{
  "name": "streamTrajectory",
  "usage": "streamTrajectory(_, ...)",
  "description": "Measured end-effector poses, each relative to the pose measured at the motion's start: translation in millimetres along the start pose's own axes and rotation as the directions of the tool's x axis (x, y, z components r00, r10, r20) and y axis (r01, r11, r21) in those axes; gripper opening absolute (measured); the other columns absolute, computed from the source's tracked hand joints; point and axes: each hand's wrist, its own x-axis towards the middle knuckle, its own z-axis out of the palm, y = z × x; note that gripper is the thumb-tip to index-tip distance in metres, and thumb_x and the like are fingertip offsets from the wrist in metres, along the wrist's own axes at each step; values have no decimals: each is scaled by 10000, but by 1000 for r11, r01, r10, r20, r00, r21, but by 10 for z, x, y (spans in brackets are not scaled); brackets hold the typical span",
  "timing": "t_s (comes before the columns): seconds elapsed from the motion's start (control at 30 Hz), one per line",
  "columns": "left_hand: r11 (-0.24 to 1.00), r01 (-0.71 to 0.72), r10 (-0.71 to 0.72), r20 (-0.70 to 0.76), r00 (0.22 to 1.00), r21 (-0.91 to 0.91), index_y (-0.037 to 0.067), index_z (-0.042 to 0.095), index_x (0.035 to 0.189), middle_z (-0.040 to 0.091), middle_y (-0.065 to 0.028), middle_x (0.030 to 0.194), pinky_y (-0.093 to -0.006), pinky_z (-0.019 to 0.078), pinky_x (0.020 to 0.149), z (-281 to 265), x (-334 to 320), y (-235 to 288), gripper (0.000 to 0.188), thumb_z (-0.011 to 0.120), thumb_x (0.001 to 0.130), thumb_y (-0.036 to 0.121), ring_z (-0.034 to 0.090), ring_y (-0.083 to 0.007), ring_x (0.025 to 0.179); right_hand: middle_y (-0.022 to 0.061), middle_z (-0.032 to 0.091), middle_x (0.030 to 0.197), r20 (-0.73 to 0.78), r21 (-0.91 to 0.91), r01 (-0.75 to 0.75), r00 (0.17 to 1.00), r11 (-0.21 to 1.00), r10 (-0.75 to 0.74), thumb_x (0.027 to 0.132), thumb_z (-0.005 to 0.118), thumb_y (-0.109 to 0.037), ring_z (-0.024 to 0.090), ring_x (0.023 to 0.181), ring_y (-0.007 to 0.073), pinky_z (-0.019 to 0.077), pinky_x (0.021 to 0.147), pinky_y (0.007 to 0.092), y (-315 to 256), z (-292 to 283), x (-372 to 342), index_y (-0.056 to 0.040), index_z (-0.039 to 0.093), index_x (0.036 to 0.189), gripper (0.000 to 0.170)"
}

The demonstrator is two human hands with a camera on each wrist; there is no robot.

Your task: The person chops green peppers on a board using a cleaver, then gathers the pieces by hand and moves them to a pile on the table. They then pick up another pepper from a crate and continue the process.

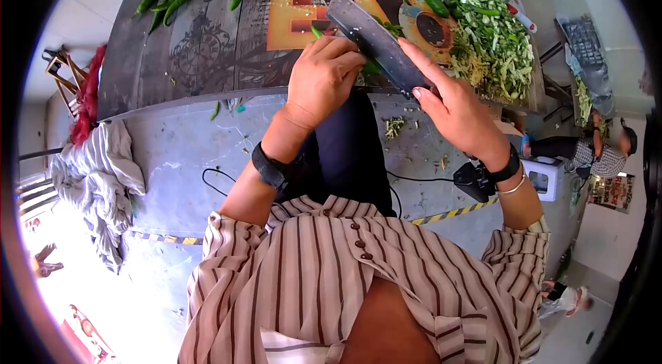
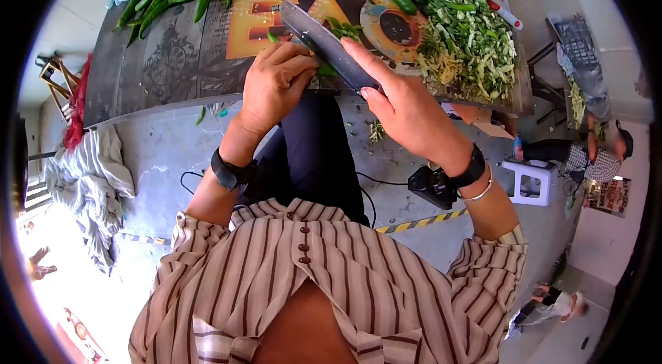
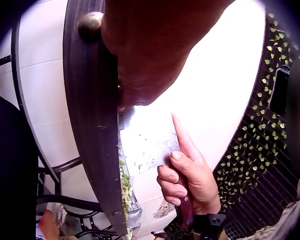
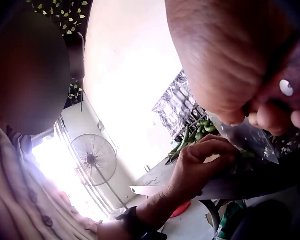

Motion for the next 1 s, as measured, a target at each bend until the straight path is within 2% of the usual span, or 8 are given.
streamTrajectory(0.1,1000,5,-5,-2,1000,4,101,700,876,659,-14,934,-355,496,809,-3,2,2,127,732,756,80,623,-247,895,255,595,826,-21,-13,92,996,996,-92,914,543,4,493,536,314,468,576,349,81,22,34,-170,343,1518,659)
streamTrajectory(0.13,1000,9,-9,5,1000,6,103,700,874,659,-13,935,-355,498,808,-6,4,3,125,733,756,80,624,-247,894,255,595,826,-20,-13,91,996,996,-91,914,543,4,493,536,314,468,576,349,60,4,40,-170,343,1518,659)
streamTrajectory(0.2,1000,12,-12,5,1000,12,104,700,873,659,-12,935,-354,499,807,-14,8,11,125,733,755,80,624,-248,892,247,560,764,51,-30,-13,999,999,14,912,542,7,466,522,307,458,567,357,-3,-44,53,-167,343,1517,660)
streamTrajectory(0.3,1000,22,-22,4,1000,11,106,699,872,660,-11,935,-353,500,804,-10,4,15,126,734,753,82,624,-248,890,236,531,726,19,-9,34,999,999,-34,910,540,12,444,516,300,452,562,352,40,-12,67,-164,340,1518,665)
streamTrajectory(0.4,1000,23,-23,-2,1000,3,109,698,872,661,-10,937,-354,502,806,-2,-3,0,127,734,753,86,624,-248,890,240,540,745,65,-17,-40,997,999,41,908,537,12,437,524,296,453,566,348,-53,-56,82,-164,336,1520,667)
streamTrajectory(0.63,999,32,-32,6,999,12,107,698,873,665,-11,944,-359,509,812,-5,-4,9,127,733,752,86,627,-248,898,238,555,782,63,-24,-33,997,999,35,908,535,11,438,537,296,454,573,347,-46,-46,97,-167,332,1522,671)
streamTrajectory(0.83,1000,29,-29,1,1000,10,107,698,874,666,-8,945,-356,511,806,-8,1,8,128,731,752,86,627,-248,897,258,579,842,68,-15,-20,997,1000,21,916,526,2,449,543,309,459,582,350,27,-36,105,-171,328,1524,663)
streamTrajectory(1.0,999,47,-47,11,999,0,107,698,871,664,-8,940,-354,514,813,-27,6,31,123,730,754,86,628,-244,898,253,564,819,20,-12,70,997,997,-70,917,527,0,450,538,304,453,577,352,74,4,110,-171,330,1524,660)
